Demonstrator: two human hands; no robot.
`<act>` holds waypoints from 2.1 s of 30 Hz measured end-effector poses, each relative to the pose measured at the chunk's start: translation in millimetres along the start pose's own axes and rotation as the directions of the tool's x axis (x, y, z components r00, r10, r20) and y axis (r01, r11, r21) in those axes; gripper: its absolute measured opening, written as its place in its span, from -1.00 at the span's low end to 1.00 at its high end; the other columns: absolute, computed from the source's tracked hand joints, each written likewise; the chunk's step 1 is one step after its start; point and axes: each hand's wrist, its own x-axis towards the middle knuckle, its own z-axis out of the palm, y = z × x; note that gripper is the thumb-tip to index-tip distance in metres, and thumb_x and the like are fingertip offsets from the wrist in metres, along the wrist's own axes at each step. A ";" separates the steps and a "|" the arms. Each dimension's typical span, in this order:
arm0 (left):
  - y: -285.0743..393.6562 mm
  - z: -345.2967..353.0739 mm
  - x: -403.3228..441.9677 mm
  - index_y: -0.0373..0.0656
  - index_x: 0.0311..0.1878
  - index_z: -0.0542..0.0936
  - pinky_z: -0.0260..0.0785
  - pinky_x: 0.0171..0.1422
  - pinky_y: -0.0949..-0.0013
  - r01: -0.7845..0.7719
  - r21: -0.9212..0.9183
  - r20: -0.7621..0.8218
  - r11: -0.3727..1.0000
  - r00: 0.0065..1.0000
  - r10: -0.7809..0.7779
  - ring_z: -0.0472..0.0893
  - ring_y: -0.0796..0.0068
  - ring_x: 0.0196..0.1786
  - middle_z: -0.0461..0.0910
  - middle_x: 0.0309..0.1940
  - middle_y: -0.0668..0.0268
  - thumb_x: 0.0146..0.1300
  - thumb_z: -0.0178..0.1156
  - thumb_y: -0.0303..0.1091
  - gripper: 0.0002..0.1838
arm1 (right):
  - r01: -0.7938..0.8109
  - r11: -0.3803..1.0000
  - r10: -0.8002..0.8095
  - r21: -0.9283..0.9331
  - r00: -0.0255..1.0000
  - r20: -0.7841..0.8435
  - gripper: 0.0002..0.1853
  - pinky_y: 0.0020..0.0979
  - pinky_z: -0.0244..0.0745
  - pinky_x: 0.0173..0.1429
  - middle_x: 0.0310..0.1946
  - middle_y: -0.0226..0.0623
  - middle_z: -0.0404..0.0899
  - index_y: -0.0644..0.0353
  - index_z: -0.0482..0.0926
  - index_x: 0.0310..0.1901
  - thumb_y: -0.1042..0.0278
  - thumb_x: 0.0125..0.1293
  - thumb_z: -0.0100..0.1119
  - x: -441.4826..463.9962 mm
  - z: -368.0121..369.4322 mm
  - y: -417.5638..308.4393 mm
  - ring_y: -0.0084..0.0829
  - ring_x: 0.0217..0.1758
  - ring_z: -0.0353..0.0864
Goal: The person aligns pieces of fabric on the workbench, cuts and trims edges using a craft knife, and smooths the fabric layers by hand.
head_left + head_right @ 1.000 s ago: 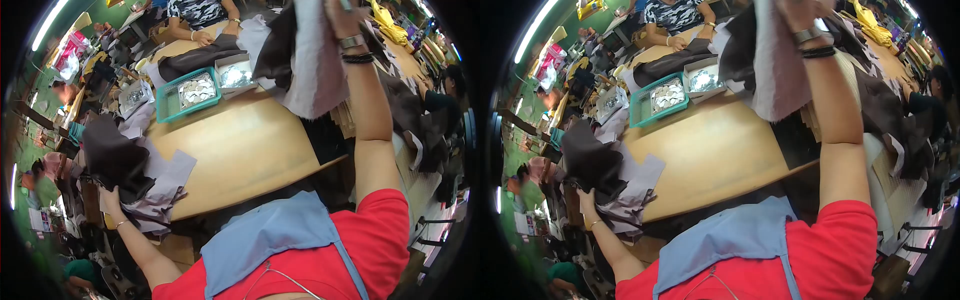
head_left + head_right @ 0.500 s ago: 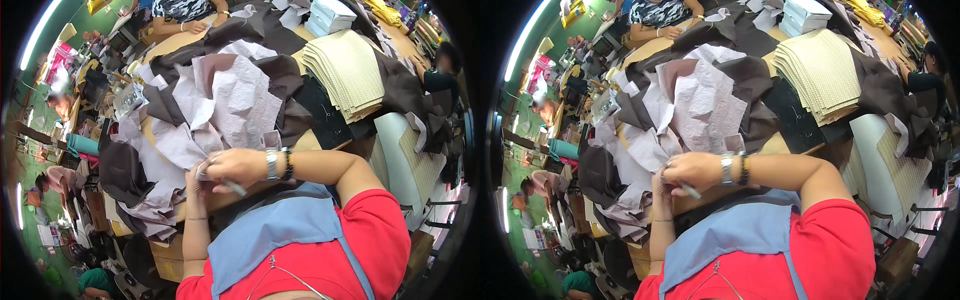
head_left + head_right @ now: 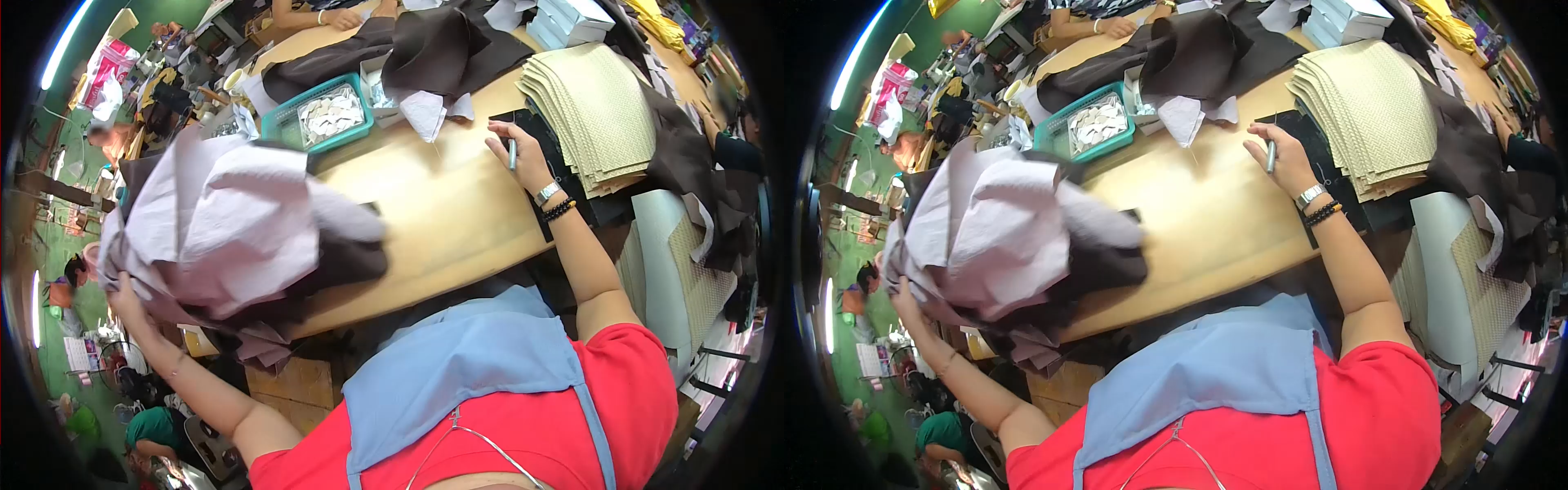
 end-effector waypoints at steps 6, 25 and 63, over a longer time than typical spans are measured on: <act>-100.0 1.6 74.9 -0.54 0.24 0.34 0.30 0.32 0.00 -0.319 0.765 0.359 0.560 0.932 0.041 0.49 -0.24 0.20 0.48 0.14 -0.32 0.25 0.14 -0.07 -0.30 | 0.104 0.992 -0.109 -0.070 0.991 -0.071 -0.55 -0.35 0.52 0.10 0.01 -0.12 0.64 0.21 0.57 0.05 0.16 0.20 0.43 -3.9 20.6 0.6 -0.17 0.01 0.65; 118.4 196.9 -269.5 -0.11 0.47 0.22 0.26 0.36 0.20 0.631 -0.510 0.759 0.585 0.650 -0.040 0.43 0.27 0.34 0.39 0.36 0.16 0.50 -0.16 0.18 -0.32 | 0.556 0.790 -0.601 0.257 0.785 0.149 -0.75 0.02 0.22 0.46 -0.52 -0.46 0.53 -0.02 0.45 -0.51 0.59 0.00 0.33 -10.5 78.6 -129.6 -0.26 -0.34 0.62; 89.0 208.6 -303.6 -0.22 -0.05 0.52 0.33 0.24 0.40 0.246 -0.583 0.601 0.774 0.771 0.208 0.53 0.40 0.08 0.55 -0.03 0.25 0.38 0.02 -0.54 -0.85 | -0.367 0.774 0.325 0.516 0.930 0.174 -0.74 -0.62 0.48 -0.10 -0.22 -0.47 0.67 0.27 0.68 0.00 0.31 0.38 0.27 27.2 -72.3 -44.1 -0.69 -0.21 0.58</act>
